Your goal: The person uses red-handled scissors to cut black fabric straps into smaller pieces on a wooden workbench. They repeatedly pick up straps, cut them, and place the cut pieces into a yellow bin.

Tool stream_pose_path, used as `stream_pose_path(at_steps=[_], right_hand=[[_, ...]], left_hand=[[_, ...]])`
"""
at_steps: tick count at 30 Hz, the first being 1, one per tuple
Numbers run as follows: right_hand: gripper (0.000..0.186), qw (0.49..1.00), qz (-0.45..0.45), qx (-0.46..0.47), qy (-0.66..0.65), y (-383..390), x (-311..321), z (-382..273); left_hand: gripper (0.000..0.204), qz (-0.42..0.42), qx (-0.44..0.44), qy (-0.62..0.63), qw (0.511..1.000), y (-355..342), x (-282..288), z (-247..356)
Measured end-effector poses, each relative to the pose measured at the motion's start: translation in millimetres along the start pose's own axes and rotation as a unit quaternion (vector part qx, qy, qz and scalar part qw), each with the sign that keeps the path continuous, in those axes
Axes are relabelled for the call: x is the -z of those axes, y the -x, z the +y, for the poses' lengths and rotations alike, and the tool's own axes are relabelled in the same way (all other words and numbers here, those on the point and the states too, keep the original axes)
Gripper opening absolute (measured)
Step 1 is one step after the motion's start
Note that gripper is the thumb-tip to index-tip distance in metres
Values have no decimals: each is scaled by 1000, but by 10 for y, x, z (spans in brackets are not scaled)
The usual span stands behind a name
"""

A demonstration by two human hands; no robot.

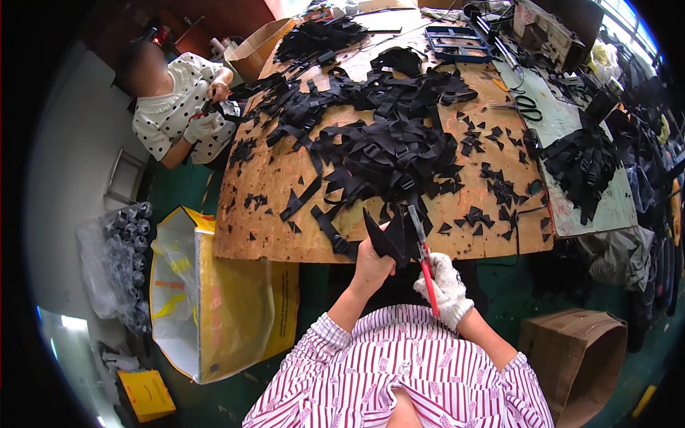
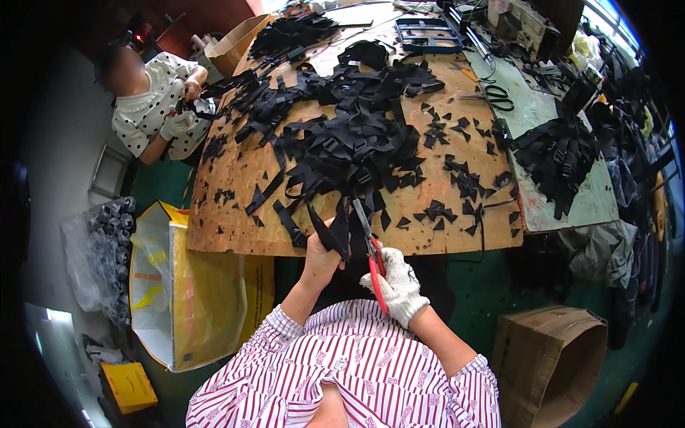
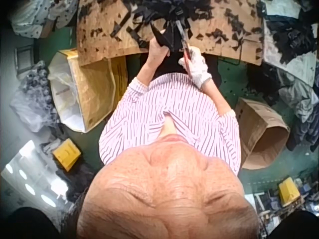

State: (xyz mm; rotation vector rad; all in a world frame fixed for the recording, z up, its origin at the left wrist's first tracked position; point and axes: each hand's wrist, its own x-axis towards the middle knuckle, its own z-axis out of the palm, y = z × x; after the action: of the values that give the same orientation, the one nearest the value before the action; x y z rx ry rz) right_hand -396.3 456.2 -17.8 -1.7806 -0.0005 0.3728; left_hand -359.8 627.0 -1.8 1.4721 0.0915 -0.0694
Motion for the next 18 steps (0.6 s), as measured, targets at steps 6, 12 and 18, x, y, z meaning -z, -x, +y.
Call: stream_pose_path(at_steps=[6, 12, 18], right_hand=[[46, 997, -11, -44, -70, 76, -62, 1], [43, 999, -21, 19, -19, -55, -3, 86], [32, 981, -20, -109, -158, -6, -20, -184]], left_hand=[[38, -4, 0, 2, 1000, -11, 59, -13], [41, -6, 21, -32, 999, 71, 31, 20], [47, 1, 23, -15, 1000, 68, 89, -37]])
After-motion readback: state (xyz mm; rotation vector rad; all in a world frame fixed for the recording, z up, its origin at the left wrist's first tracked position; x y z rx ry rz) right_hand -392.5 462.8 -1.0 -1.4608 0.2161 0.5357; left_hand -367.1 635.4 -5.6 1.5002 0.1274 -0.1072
